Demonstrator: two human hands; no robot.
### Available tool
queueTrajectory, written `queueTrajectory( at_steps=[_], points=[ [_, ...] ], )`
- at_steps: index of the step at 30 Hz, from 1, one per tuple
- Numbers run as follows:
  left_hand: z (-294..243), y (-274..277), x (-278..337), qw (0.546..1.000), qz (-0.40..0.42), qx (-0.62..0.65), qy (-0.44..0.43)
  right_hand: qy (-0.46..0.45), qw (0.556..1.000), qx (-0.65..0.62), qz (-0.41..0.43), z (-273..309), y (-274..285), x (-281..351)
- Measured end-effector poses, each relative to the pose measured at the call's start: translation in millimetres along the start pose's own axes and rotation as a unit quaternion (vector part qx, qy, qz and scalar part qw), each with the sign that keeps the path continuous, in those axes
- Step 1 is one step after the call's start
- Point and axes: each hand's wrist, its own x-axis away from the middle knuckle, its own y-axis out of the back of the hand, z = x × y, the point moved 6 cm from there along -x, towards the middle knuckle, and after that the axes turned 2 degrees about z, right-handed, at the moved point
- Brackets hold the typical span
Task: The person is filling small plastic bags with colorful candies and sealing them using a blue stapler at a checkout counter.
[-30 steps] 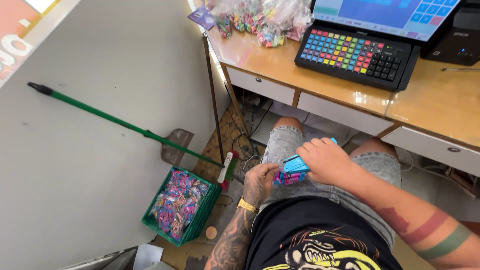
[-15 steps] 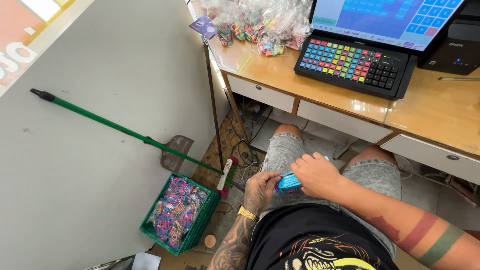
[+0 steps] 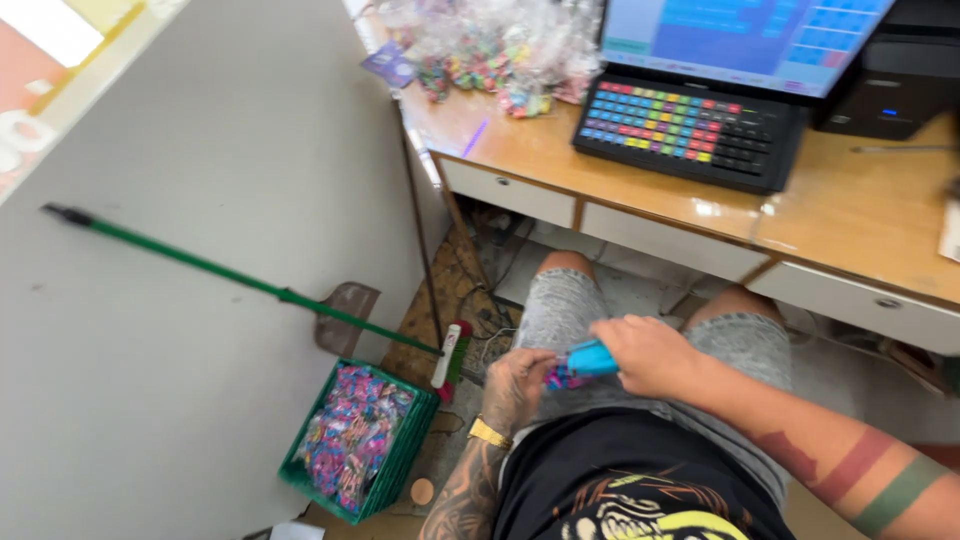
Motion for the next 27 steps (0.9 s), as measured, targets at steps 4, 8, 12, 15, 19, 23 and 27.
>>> queueTrajectory(
  at_steps=[4,8,12,15,19,23,27],
  points=[
    [-1.3,9.2,-6.1,1.0,-0.012,-0.01,-0.027,-0.22,0.938,-0.245,-0.109,-91.5,20.2,43.4],
    [-4.0,6.6,-6.8,1.0,0.004,0.024,-0.004,-0.45,0.86,-0.179,-0.162,-221.8,70.6,108.0],
    [7.9,-0.2,-0.9,1.0,0.008,0.023,0.002,-0.533,0.836,-0.084,-0.094,-319.5,64.3,141.2],
    [6.4,2.6,-2.6,1.0,-0.006,-0.004,-0.01,-0.543,0.834,-0.062,0.077,-345.7,40.0,140.4],
    [8.5,-3.3,-3.3,1.0,-0.003,0.002,0.001,-0.553,0.832,-0.034,0.025,-364.5,32.8,150.5],
    [3.6,9.0,-4.3,0.999,0.016,0.032,0.031,-0.545,0.835,-0.052,0.058,-360.6,16.0,144.2],
    [4.6,1.4,-8.6,1.0,-0.004,0.019,-0.008,-0.549,0.834,-0.016,0.047,-376.8,22.7,150.7]
  ],
)
